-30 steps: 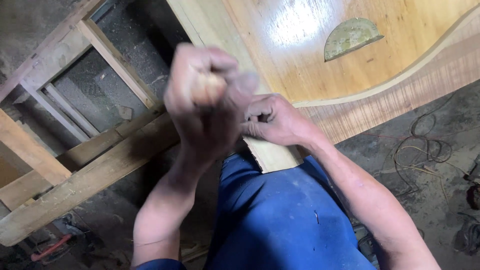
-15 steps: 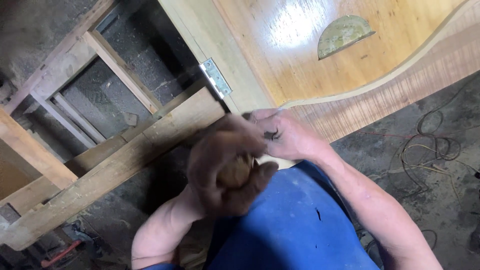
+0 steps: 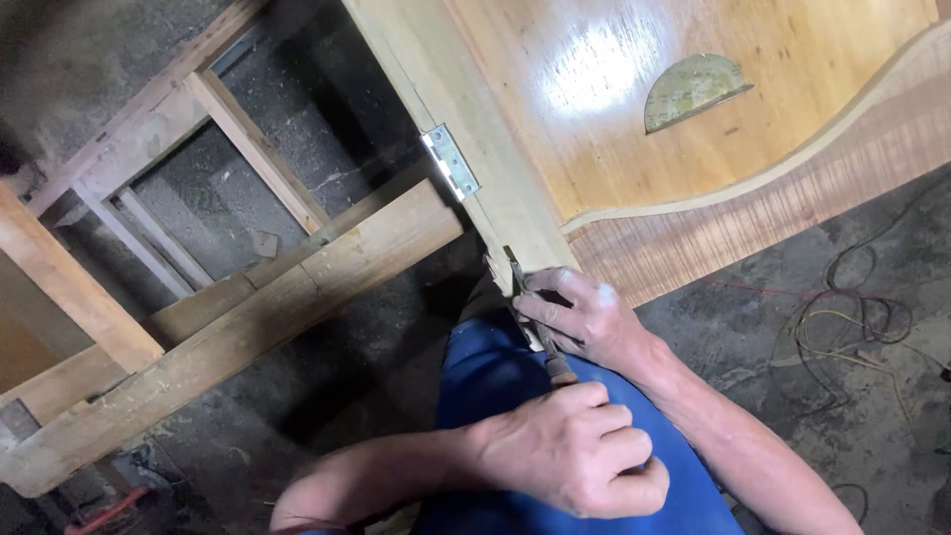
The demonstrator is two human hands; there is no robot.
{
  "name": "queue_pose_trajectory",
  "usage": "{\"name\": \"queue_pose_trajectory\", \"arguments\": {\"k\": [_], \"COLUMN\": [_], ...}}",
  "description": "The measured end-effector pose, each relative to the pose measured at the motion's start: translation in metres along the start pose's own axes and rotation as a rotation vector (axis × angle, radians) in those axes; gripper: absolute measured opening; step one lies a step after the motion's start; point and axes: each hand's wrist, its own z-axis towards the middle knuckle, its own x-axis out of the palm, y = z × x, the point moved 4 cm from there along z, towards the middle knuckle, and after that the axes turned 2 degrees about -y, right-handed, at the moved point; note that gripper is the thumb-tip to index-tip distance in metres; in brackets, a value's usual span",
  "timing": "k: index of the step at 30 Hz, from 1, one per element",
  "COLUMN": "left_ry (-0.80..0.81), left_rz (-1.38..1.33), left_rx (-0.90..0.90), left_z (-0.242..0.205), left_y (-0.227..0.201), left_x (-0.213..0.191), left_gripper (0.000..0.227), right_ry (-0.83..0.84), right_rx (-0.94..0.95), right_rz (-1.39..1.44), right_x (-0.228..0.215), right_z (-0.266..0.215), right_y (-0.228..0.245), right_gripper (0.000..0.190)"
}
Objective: Using a hand chisel and mallet to carve out a hinge mortise on the edge of a wooden door.
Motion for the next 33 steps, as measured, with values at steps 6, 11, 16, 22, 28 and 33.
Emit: {"name": "queue_pose_trajectory", "arguments": {"k": [6, 11, 16, 22, 28, 33], "left_ry": [-0.023, -0.035, -0.065, -0.080, -0.082, -0.090], "left_rz": [0.143, 0.115, 0.103, 0.126, 0.165, 0.200], "left_rx": [0.043, 0.040, 0.069, -0.004, 0.019, 0.061], "left_z": [-0.011, -0.021, -0.027, -0.032, -0.041, -0.049], "left_y": [-0.001, -0.003, -0.004, -0.010, -0.009, -0.007], "left_x": [0.020, 0.033, 0.030, 0.028, 0.038, 0.047], "left_gripper": [0.017, 0.017, 0.020, 0.019, 0.020, 0.019], "right_ry": [-0.044, -0.080, -0.115, -0.150, -0.162, -0.134], "right_rx": [-0.030, -0.025, -0.060, -0.063, -0.091, -0.030], "right_rz": [-0.036, -0.105, -0.156, -0.202, -0.241, -0.170], "right_x": [0.011, 0.015, 0.017, 0.023, 0.022, 0.020], "right_z": [-0.015, -0.020, -0.019, -0.022, -0.023, -0.040], "right_y": [-0.007, -0.003, 0.003, 0.008, 0.012, 0.012], "right_gripper": [0.022, 0.025, 0.024, 0.024, 0.024, 0.030]}}
